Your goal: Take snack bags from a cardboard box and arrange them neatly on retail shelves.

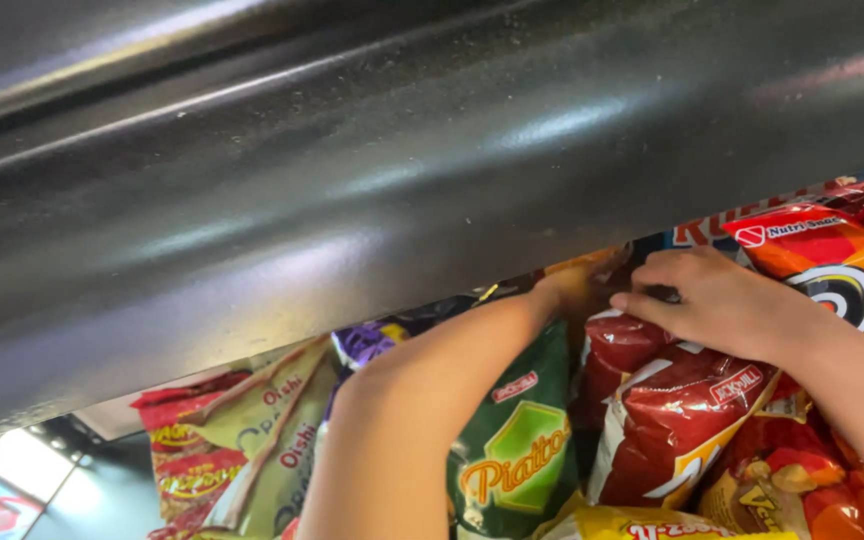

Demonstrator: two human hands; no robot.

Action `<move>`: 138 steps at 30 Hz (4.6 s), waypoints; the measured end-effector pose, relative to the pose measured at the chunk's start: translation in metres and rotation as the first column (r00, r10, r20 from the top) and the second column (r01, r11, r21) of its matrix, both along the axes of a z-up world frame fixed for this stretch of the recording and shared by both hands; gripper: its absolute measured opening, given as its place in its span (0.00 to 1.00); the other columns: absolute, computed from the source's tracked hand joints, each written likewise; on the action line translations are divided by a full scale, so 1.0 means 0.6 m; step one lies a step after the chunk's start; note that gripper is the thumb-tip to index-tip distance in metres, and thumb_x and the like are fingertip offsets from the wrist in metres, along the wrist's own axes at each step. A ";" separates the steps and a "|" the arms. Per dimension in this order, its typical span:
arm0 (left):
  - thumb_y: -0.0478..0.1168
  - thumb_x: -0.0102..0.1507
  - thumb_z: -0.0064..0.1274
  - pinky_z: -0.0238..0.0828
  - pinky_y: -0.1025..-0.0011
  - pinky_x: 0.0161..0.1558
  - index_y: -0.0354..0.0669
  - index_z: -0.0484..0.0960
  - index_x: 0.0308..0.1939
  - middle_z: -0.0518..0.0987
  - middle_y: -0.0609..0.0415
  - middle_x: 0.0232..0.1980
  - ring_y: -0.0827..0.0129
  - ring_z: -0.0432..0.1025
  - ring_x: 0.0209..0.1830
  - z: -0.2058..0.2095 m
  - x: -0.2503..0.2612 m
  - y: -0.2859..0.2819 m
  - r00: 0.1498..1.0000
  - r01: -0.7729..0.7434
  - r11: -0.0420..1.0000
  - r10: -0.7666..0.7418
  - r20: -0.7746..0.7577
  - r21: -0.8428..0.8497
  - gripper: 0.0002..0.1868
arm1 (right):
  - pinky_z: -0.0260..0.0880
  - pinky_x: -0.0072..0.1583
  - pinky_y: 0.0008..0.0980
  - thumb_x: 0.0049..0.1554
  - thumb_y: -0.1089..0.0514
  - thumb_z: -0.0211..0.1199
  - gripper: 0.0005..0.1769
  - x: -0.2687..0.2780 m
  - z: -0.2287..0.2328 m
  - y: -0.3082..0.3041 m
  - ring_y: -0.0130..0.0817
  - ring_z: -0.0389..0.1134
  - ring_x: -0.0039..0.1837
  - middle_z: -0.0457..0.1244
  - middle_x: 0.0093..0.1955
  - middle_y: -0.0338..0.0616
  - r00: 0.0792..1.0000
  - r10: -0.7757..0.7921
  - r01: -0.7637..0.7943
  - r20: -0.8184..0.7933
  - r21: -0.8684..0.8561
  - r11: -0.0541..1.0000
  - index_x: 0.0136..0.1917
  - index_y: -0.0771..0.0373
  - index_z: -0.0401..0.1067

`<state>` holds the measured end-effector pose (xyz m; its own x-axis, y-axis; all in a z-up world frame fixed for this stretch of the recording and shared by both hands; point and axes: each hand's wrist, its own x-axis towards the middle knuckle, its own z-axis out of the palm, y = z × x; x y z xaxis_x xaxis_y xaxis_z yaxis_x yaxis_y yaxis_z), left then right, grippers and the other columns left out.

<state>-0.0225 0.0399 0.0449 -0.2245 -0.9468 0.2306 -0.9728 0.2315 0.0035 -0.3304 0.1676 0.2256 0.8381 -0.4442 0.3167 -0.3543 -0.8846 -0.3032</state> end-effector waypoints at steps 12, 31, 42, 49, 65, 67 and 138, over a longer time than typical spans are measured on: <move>0.48 0.54 0.59 0.68 0.57 0.59 0.45 0.74 0.58 0.77 0.45 0.53 0.53 0.72 0.53 0.294 -0.199 0.317 0.992 0.055 0.998 -0.050 -0.112 0.039 0.29 | 0.72 0.57 0.29 0.60 0.61 0.63 0.10 -0.035 -0.021 -0.032 0.26 0.71 0.52 0.70 0.50 0.42 0.606 0.242 -0.434 0.758 0.060 0.899 0.54 0.67 0.76; 0.40 0.60 0.57 0.62 0.55 0.72 0.43 0.74 0.67 0.73 0.40 0.70 0.48 0.66 0.72 0.229 -0.150 0.291 0.927 -0.282 0.722 0.375 0.016 -0.632 0.30 | 0.53 0.79 0.40 0.58 0.59 0.54 0.32 -0.284 -0.221 0.162 0.45 0.56 0.79 0.55 0.77 0.56 0.749 0.121 -0.101 0.651 -0.068 0.992 0.75 0.65 0.59; 0.52 0.53 0.63 0.77 0.52 0.52 0.43 0.77 0.55 0.79 0.45 0.58 0.51 0.77 0.57 0.239 -0.318 0.387 0.938 -0.342 0.928 0.346 0.001 0.145 0.30 | 0.57 0.69 0.52 0.34 0.59 0.77 0.67 -0.210 -0.273 0.202 0.57 0.53 0.79 0.44 0.85 0.58 0.874 -0.294 0.264 0.386 0.132 0.956 0.83 0.56 0.49; 0.37 0.53 0.59 0.75 0.50 0.49 0.49 0.77 0.52 0.82 0.49 0.52 0.49 0.76 0.56 0.189 -0.315 0.315 0.964 -0.253 0.912 0.211 -0.161 -0.323 0.22 | 0.60 0.68 0.57 0.46 0.59 0.71 0.57 -0.180 -0.253 0.210 0.56 0.57 0.76 0.51 0.81 0.54 0.803 -0.479 0.479 0.355 0.094 0.873 0.83 0.53 0.47; 0.56 0.62 0.56 0.77 0.56 0.51 0.50 0.83 0.48 0.83 0.49 0.48 0.54 0.80 0.53 0.333 -0.452 0.585 0.984 0.026 0.999 -0.030 -0.174 -0.023 0.19 | 0.36 0.81 0.71 0.53 0.45 0.64 0.41 -0.135 -0.286 0.097 0.46 0.38 0.85 0.43 0.81 0.35 0.991 0.023 0.048 0.129 -0.525 0.850 0.77 0.40 0.53; 0.55 0.60 0.55 0.75 0.54 0.49 0.51 0.82 0.47 0.84 0.51 0.47 0.54 0.80 0.51 0.349 -0.457 0.621 0.981 0.053 0.988 -0.079 -0.179 -0.144 0.18 | 0.32 0.74 0.82 0.53 0.44 0.54 0.43 -0.116 -0.283 0.109 0.78 0.28 0.82 0.42 0.83 0.48 0.970 -0.065 0.188 0.233 -0.562 0.805 0.80 0.53 0.52; 0.58 0.58 0.66 0.44 0.35 0.80 0.62 0.60 0.80 0.54 0.57 0.84 0.51 0.50 0.85 0.157 -0.457 0.525 0.938 0.014 0.820 0.188 0.293 -0.572 0.48 | 0.54 0.78 0.49 0.61 0.50 0.64 0.43 -0.307 -0.246 -0.088 0.60 0.48 0.82 0.42 0.83 0.68 0.789 -0.221 0.389 0.573 -0.187 0.902 0.83 0.62 0.52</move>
